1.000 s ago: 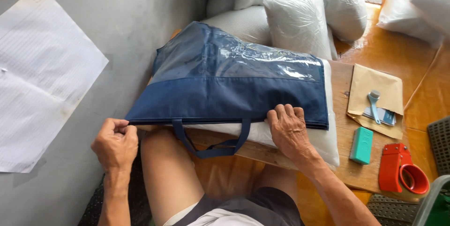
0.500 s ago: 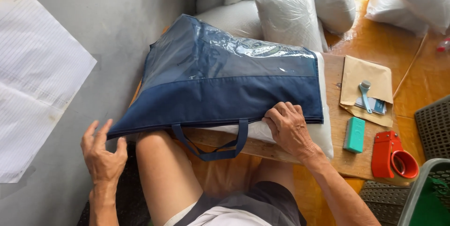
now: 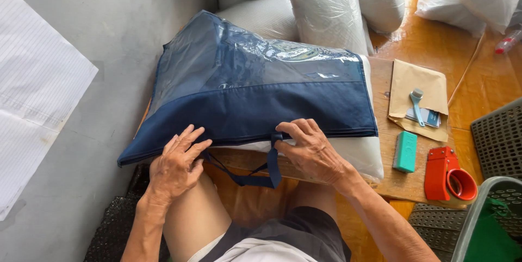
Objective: Dusting a pillow with a feather duster and then carefully inserting it into a blue zippered storage bag.
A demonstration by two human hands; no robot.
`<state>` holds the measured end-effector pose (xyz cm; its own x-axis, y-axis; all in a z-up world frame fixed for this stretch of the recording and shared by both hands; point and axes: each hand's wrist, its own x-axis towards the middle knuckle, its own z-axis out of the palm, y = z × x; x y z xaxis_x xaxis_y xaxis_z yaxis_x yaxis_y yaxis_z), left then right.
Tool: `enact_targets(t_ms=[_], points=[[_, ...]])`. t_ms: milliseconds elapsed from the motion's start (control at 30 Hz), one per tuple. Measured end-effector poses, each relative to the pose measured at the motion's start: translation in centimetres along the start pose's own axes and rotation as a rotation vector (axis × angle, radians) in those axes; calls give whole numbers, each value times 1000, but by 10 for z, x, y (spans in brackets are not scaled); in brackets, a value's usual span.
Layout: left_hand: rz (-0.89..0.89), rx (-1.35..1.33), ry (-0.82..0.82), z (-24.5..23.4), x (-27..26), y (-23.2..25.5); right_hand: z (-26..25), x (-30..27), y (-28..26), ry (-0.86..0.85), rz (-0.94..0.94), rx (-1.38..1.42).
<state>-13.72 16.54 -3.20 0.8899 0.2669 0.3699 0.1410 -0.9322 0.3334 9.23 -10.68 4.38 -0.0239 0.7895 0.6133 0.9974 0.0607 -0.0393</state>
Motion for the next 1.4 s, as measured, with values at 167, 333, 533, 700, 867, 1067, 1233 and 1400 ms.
enact_targets(t_ms=[167,333,533,700,867,1067,1233,1400], points=[[-42,-57,-40,-2,2,1,28,12,18,97,520,277],[-86,-10,46,12,6,-2,49,23,37,28,766,120],[-615,-218,-17,11,18,-15,29,55,29,-207,1073,178],[-691,-349,272,-1,37,1,35,53,31,-205,1136,158],[-183,43,437,13,36,7,33,50,29,-176,1110,146],[76,289,376,20,36,13,49,35,42,-192,1098,136],[171,145,363,2,49,30,41,43,42,-191,1114,157],[347,-10,364,11,54,25,34,55,39,-252,1144,172]])
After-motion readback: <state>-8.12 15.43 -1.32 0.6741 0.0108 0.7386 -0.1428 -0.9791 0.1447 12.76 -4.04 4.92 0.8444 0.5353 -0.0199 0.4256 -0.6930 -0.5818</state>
